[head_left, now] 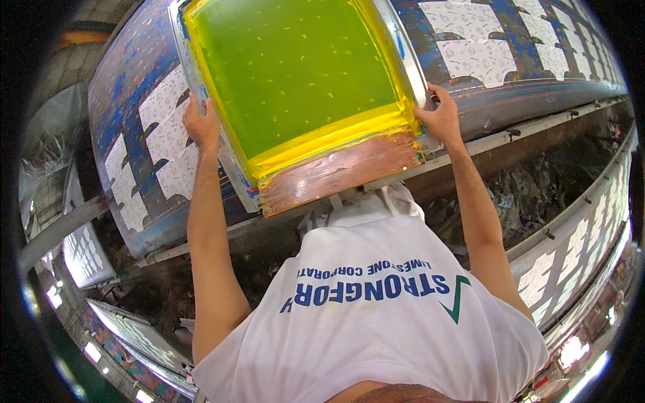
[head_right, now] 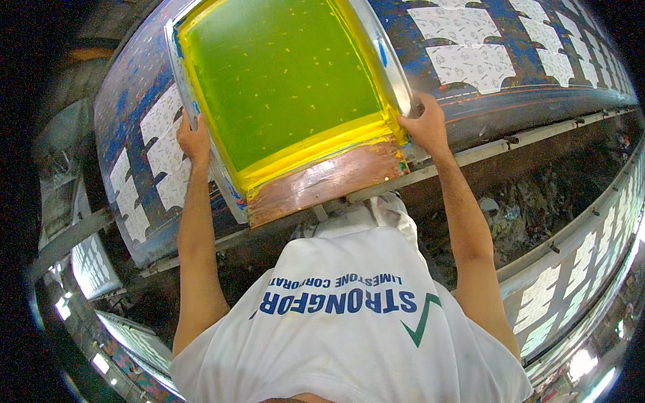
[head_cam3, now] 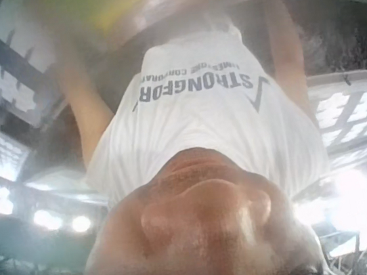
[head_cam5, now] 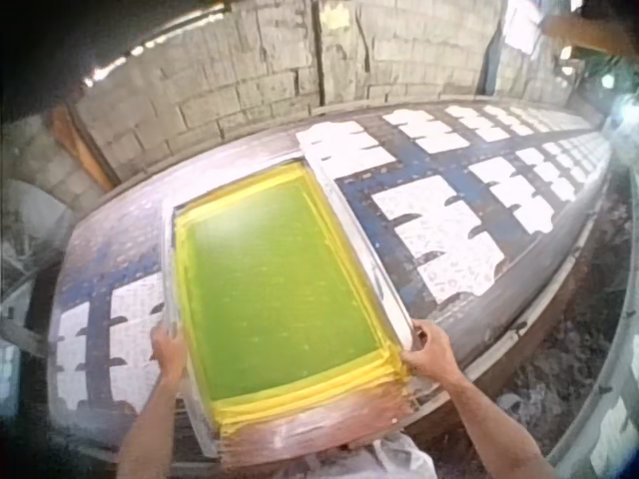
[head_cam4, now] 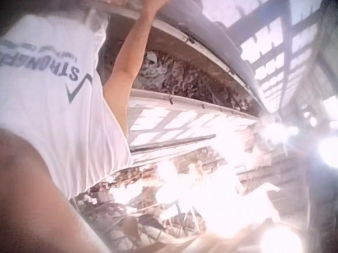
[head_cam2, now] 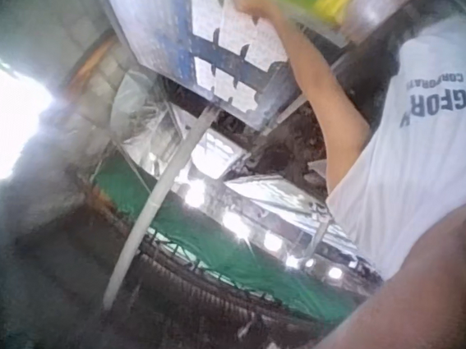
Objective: The person repeatedly pulls a squeegee across a yellow screen-printing frame to spread green ink over a mesh surface. The person holds the frame steady with one hand while using the other to draw the squeegee in consistent strokes.
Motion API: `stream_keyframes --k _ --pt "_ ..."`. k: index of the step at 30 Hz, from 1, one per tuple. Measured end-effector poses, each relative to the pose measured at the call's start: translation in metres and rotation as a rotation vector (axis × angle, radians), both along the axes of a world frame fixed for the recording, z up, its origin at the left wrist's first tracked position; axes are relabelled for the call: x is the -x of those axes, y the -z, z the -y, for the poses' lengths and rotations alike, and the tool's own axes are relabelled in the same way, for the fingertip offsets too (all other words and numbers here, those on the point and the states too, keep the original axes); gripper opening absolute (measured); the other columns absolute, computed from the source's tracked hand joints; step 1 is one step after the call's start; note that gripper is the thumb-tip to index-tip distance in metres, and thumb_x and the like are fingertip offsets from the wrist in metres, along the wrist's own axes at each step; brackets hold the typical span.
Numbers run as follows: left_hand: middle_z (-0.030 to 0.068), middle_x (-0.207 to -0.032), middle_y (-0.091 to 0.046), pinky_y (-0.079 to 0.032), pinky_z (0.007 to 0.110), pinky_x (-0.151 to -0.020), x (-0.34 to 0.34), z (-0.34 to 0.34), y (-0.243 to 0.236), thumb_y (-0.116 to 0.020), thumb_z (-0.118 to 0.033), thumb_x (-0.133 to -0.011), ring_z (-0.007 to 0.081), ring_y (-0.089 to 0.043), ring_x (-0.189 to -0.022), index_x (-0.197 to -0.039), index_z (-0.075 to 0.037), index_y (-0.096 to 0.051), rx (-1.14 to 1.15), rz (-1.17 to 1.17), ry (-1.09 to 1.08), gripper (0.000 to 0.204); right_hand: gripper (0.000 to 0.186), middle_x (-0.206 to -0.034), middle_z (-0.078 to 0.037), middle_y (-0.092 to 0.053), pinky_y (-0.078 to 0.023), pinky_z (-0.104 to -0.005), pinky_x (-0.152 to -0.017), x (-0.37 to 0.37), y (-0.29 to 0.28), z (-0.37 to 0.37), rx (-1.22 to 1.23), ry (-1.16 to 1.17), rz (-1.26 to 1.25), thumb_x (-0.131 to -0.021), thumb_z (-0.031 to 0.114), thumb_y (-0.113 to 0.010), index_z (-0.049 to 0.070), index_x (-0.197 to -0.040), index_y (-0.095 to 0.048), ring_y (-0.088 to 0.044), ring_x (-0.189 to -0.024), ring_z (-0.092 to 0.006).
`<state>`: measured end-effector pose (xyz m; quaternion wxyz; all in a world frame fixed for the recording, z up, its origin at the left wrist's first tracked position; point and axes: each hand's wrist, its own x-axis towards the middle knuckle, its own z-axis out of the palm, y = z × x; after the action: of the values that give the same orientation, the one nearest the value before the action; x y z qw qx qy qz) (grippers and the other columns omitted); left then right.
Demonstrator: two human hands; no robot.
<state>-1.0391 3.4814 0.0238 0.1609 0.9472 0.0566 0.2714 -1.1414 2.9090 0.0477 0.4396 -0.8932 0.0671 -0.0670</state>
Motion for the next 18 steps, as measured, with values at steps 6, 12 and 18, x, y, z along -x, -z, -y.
stream_keyframes --k 6,12,18 --pt "0.0208 -0.125 -0.072 -0.049 0.047 -0.102 0.008 0.035 -0.003 -0.077 -0.022 -0.091 0.0393 -0.064 -0.114 -0.139 0.001 -0.065 -0.007 -0.005 -0.004 0.054 0.06 -0.111 -0.015 -0.069 -0.056 -0.0367 -0.085 0.003 0.016 0.034 -0.023 -0.025 0.028 -0.074 0.015 -0.084 0.0 -0.129 -0.067 -0.069 -0.096 -0.0234" --pt "0.0212 -0.126 -0.072 -0.048 0.047 -0.104 0.005 0.041 0.002 -0.077 -0.021 -0.092 0.0392 -0.064 -0.116 -0.138 0.0 -0.066 -0.049 -0.019 -0.015 0.052 0.064 -0.112 -0.013 -0.068 -0.055 -0.0368 -0.086 0.001 0.013 0.045 0.035 -0.073 0.038 -0.075 0.019 -0.084 -0.001 -0.133 -0.065 -0.069 -0.096 -0.0242" --pt "0.0206 -0.122 -0.073 -0.048 0.047 -0.104 0.009 0.031 0.015 -0.077 -0.019 -0.093 0.0375 -0.066 -0.115 -0.135 -0.003 -0.07 -0.058 -0.058 0.102 0.046 0.064 -0.107 -0.015 -0.066 -0.056 -0.0384 -0.082 0.005 0.011 0.047 0.106 -0.1 0.019 -0.072 0.022 -0.085 -0.002 -0.129 -0.067 -0.068 -0.092 -0.0274"
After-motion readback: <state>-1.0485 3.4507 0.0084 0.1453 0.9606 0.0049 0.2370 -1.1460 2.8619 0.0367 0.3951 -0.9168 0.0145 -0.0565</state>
